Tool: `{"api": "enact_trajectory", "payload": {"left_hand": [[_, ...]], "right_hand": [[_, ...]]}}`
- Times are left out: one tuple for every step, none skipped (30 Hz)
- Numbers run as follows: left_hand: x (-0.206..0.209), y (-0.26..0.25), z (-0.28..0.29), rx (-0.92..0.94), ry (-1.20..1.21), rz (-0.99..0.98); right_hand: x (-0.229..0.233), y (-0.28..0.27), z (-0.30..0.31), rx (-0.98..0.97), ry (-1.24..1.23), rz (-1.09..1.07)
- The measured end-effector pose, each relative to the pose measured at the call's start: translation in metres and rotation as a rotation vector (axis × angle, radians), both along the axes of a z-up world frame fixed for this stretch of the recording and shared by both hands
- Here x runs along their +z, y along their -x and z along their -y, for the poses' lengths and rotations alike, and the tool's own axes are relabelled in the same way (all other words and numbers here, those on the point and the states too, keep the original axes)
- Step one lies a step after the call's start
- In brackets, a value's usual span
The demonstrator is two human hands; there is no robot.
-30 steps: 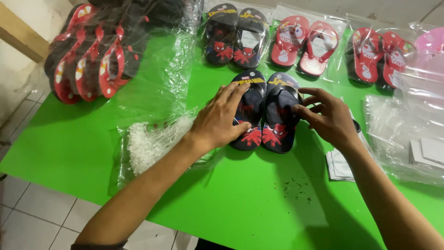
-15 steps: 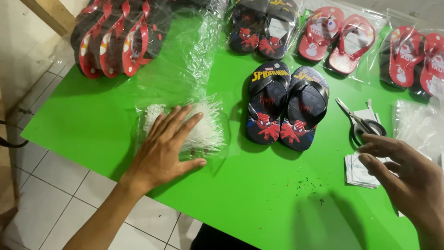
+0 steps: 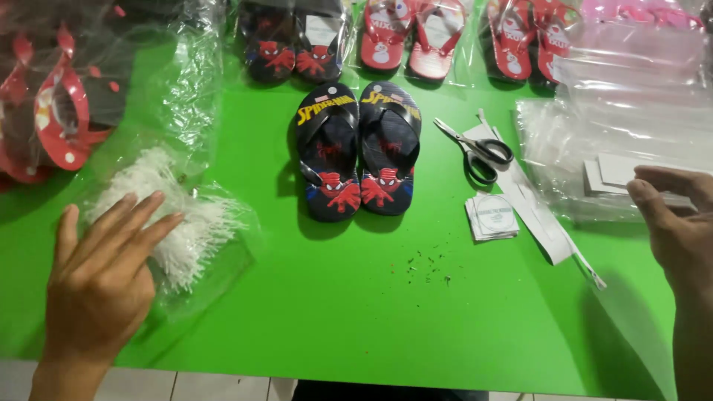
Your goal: The person uses scissors to trim excess rubber material from the sole of a black Spider-Man flip-flop. After cleaning the sole, the person places the flip-flop into a clear plastic packaging bag.
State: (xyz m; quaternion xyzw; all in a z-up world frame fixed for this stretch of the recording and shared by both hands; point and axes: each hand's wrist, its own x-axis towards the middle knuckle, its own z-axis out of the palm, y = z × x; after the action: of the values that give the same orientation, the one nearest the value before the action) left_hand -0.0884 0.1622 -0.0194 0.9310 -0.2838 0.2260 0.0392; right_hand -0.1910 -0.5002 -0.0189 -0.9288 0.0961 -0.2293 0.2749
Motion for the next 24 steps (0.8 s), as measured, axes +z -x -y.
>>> {"api": "enact_trajectory", "payload": {"left_hand": [[0.008,0.005,0.008,-0.021,-0.003,0.007],[0.013,0.009,0.016,-0.036,0.083,0.048],[0.019,0.014,0.023,-0.052,0.17,0.087],[0.021,0.014,0.032,-0.074,0.174,0.089],[0.023,0.014,0.04,-0.133,0.187,0.065],[0.024,0.014,0.048,-0.189,0.201,0.045],[0.031,0.011,0.064,-0.207,0.205,0.051],[0.039,0.008,0.079,-0.291,0.264,0.019],[0.046,0.006,0.095,-0.376,0.321,-0.014],[0.045,0.0,0.104,-0.392,0.325,-0.014],[0.043,-0.006,0.114,-0.421,0.315,-0.01],[0.042,-0.012,0.124,-0.452,0.306,-0.007],[0.04,-0.017,0.135,-0.471,0.311,-0.009],[0.038,-0.024,0.147,-0.495,0.327,-0.009],[0.036,-0.03,0.158,-0.52,0.343,-0.009],[0.036,-0.033,0.169,-0.538,0.345,-0.004],[0.035,-0.037,0.179,-0.56,0.356,-0.006],[0.034,-0.039,0.188,-0.578,0.367,-0.01],[0.033,-0.04,0.193,-0.592,0.368,-0.007],[0.032,-0.04,0.198,-0.611,0.374,-0.031],[0.03,-0.041,0.203,-0.629,0.379,-0.054],[0.03,-0.04,0.206,-0.64,0.379,-0.054],[0.03,-0.04,0.208,-0.649,0.38,-0.064],[0.029,-0.038,0.209,-0.653,0.378,-0.077]], "right_hand": [[0.002,-0.003,0.005,-0.021,-0.003,0.007],[0.003,-0.005,0.011,-0.034,0.036,-0.003],[0.005,-0.007,0.018,-0.047,0.075,-0.015],[0.005,-0.013,0.027,-0.069,0.078,-0.012],[0.006,-0.019,0.036,-0.079,0.2,-0.122],[0.007,-0.028,0.046,-0.085,0.32,-0.23],[0.017,-0.028,0.042,-0.104,0.323,-0.226],[0.026,-0.03,0.037,-0.099,0.265,-0.366],[0.034,-0.032,0.033,-0.093,0.204,-0.505],[0.033,-0.031,0.035,-0.111,0.204,-0.505],[0.032,-0.03,0.038,-0.087,0.242,-0.53],[0.031,-0.027,0.04,-0.067,0.281,-0.557],[0.024,-0.025,0.043,-0.088,0.28,-0.56],[0.015,-0.022,0.045,-0.055,0.363,-0.498],[0.007,-0.019,0.047,-0.023,0.446,-0.437],[0.001,-0.017,0.047,-0.041,0.447,-0.434],[-0.004,-0.015,0.047,-0.043,0.547,-0.421],[-0.011,-0.014,0.046,-0.041,0.647,-0.41],[-0.021,-0.011,0.047,-0.056,0.647,-0.41],[-0.031,-0.009,0.049,-0.061,0.721,-0.272],[-0.04,-0.008,0.05,-0.067,0.794,-0.134],[-0.035,-0.008,0.05,-0.077,0.794,-0.136],[-0.031,-0.009,0.049,-0.061,0.706,-0.149],[-0.028,-0.01,0.047,-0.04,0.616,-0.161]]}}
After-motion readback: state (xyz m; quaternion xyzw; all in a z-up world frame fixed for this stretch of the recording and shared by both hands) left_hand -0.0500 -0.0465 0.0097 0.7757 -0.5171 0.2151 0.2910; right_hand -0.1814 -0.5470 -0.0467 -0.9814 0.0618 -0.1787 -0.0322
